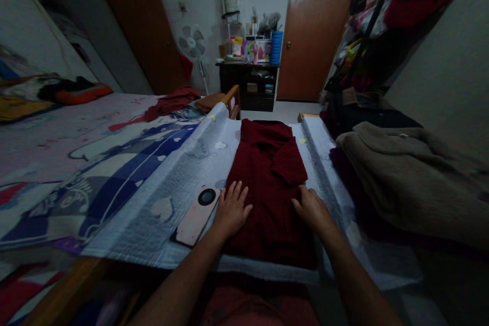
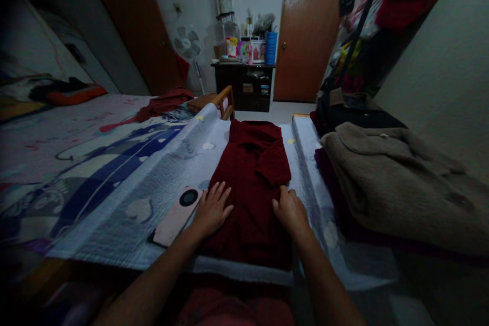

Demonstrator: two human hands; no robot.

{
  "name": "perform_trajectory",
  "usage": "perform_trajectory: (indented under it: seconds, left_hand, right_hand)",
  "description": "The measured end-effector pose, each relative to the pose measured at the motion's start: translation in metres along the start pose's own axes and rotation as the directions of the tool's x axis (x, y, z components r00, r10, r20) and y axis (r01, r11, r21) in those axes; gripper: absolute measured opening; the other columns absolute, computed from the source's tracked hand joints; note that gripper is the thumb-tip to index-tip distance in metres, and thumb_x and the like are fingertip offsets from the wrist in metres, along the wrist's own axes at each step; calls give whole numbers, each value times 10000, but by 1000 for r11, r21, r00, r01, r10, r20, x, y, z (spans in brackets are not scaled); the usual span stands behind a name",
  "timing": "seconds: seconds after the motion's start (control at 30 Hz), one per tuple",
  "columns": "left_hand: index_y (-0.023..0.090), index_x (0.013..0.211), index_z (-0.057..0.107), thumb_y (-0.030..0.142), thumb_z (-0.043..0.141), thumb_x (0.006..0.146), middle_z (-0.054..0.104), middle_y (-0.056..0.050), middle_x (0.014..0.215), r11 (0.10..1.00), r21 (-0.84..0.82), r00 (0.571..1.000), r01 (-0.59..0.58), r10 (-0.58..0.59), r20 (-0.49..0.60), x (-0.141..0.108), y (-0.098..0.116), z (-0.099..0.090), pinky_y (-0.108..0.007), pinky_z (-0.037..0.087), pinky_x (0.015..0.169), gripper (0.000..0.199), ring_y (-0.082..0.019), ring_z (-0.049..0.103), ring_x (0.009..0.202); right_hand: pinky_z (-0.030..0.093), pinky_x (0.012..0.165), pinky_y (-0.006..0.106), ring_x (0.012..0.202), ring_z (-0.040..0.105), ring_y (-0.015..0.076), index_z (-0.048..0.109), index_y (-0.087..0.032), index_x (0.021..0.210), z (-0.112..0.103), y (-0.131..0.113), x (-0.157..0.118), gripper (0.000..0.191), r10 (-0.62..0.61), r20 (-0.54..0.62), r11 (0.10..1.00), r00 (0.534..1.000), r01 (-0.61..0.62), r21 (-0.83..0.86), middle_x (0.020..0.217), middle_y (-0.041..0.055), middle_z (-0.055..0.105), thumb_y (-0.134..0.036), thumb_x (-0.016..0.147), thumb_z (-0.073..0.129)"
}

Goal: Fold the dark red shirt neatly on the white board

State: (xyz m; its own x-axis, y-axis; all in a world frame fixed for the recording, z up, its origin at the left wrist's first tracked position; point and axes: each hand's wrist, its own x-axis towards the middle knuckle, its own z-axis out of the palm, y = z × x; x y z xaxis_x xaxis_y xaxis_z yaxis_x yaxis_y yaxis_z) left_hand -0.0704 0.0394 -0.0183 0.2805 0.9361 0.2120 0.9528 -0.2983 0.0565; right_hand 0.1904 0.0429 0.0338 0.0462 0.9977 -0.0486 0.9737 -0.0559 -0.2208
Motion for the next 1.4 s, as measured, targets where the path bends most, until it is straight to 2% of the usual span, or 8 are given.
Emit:
perform_trajectory:
  seconds: [0.23,0.4,0.67,0.9,1.03,1.17,1.27,1.4]
  left_hand:
    - [194,1363,503,371,497,901,392,-134,1495,999,-38,1000,-6,5,-19,1,3,-5,-563,203,1127,494,-312,285,1407]
    - [201,1297,549,94,459,840,466,-93,1449,967,-183,984,-176,175,-21,10,16,-14,-543,174,1153,478,-246,342,1382]
    - [183,1439,380,36,405,798,346,-67,1530,800,-491,932,-344,354,-76,62,60,-21,-414,219,1169,658,-182,246,1427]
    - [125,1239,573,329,418,919,626,-115,1248,537,-842,974,57,154,165,116,67,-5,-332,436,1002,410,-201,581,1144]
    - [133,1072,637,364,717,705,680,-107,1079,632,-756,954,171,85,287,136,71,-5,-309,490,854,441,-235,636,969]
    - [152,892,667,100,717,565,689,-83,968,684,-705,957,190,32,290,146,77,-5,-318,449,877,335,-249,617,959]
    - [153,850,669,8,589,565,692,-57,923,626,-750,955,214,29,297,150,77,-7,-273,444,845,330,-213,616,934]
    - [136,798,639,60,509,610,654,-18,735,491,-817,933,302,21,358,153,65,-15,-233,454,625,241,-150,597,660]
  right_hand:
    - [414,826,305,993,601,231,491,-159,1256,3,4,-6,388,2,-4,999,1000,-2,54,1097,129,596,-254,880,510]
    - [396,916,305,1057,558,226,566,-153,1177,1,3,-7,326,-51,-52,996,997,54,65,1078,115,607,-165,860,494]
    - [382,1031,354,1179,502,244,550,-120,1247,7,-12,-17,426,-199,-155,951,968,229,208,1233,150,560,-131,829,465]
    - [317,1109,438,1357,343,273,503,-140,1317,17,-30,-35,529,-396,-102,842,913,405,356,1504,153,326,-166,790,542]
    - [286,1125,460,1382,304,307,529,-112,1302,15,-34,-38,548,-477,-41,797,878,451,401,1496,197,333,-212,770,611]
    - [331,1107,425,1339,396,267,559,-152,1267,6,-31,-36,463,-531,-29,691,847,453,563,1431,150,456,-265,820,593]
    - [441,1010,361,1157,573,190,578,-206,1214,4,-21,-31,331,-438,-110,623,892,389,678,1226,70,635,-239,937,398]
    - [378,1072,421,1250,504,218,603,-167,1167,20,-3,-21,361,-251,-300,790,920,374,485,1289,107,599,-129,909,353]
